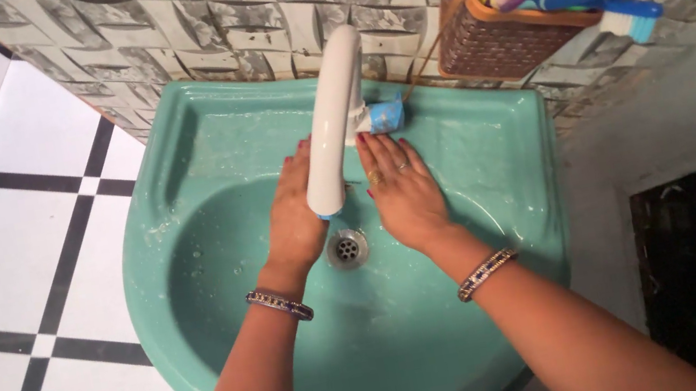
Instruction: The person scrubs a teal bathroom sink with a green scouring pad, repeatedly rinsing the pad under running water and wiping the basin, faucet, and surrounding surfaces. The person also rinses their hands and the pad multiple times during the process.
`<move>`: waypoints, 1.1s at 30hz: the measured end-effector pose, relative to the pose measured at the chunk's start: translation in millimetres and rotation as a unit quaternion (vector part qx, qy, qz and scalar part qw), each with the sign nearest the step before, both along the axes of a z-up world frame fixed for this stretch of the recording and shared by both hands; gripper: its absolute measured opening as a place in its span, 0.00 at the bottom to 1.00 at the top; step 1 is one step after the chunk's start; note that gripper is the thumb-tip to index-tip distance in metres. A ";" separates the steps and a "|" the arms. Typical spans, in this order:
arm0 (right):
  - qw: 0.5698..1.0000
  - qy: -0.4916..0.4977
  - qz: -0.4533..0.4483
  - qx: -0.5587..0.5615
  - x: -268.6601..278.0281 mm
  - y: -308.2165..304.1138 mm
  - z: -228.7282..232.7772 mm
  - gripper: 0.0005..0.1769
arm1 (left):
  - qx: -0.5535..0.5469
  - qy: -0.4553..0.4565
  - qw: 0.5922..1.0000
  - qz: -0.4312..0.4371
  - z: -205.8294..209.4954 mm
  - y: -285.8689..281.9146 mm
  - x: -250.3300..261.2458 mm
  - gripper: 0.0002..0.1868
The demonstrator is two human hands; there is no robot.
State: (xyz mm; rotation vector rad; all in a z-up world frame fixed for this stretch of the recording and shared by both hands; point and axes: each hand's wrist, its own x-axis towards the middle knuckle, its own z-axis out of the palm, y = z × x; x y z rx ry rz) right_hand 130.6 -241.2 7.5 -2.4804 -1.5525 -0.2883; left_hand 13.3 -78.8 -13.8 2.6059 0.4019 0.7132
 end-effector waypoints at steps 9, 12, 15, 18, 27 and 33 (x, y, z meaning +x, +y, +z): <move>0.974 0.138 0.018 0.177 26.0 2.5 12.1 0.38 | 0.058 -0.014 0.981 0.184 25.4 67.6 -38.1 0.20; 0.953 0.177 -0.010 0.247 27.9 11.5 3.1 0.36 | -0.097 0.029 0.949 0.298 32.3 91.6 -16.9 0.18; 0.946 0.200 -0.049 0.250 28.3 11.6 -6.8 0.36 | -0.090 -0.103 0.944 0.302 37.3 107.4 16.7 0.22; 0.946 0.207 -0.068 0.238 31.4 10.1 -12.3 0.34 | 0.018 -0.141 0.971 0.192 28.4 86.8 54.6 0.37; 0.928 0.211 -0.096 0.293 35.1 14.6 -19.3 0.28 | 0.108 0.065 0.991 0.035 15.4 30.5 47.6 0.39; 0.903 0.190 -0.136 0.360 34.1 18.3 -18.9 0.27 | 0.187 0.137 0.940 0.252 23.3 91.1 -9.9 0.36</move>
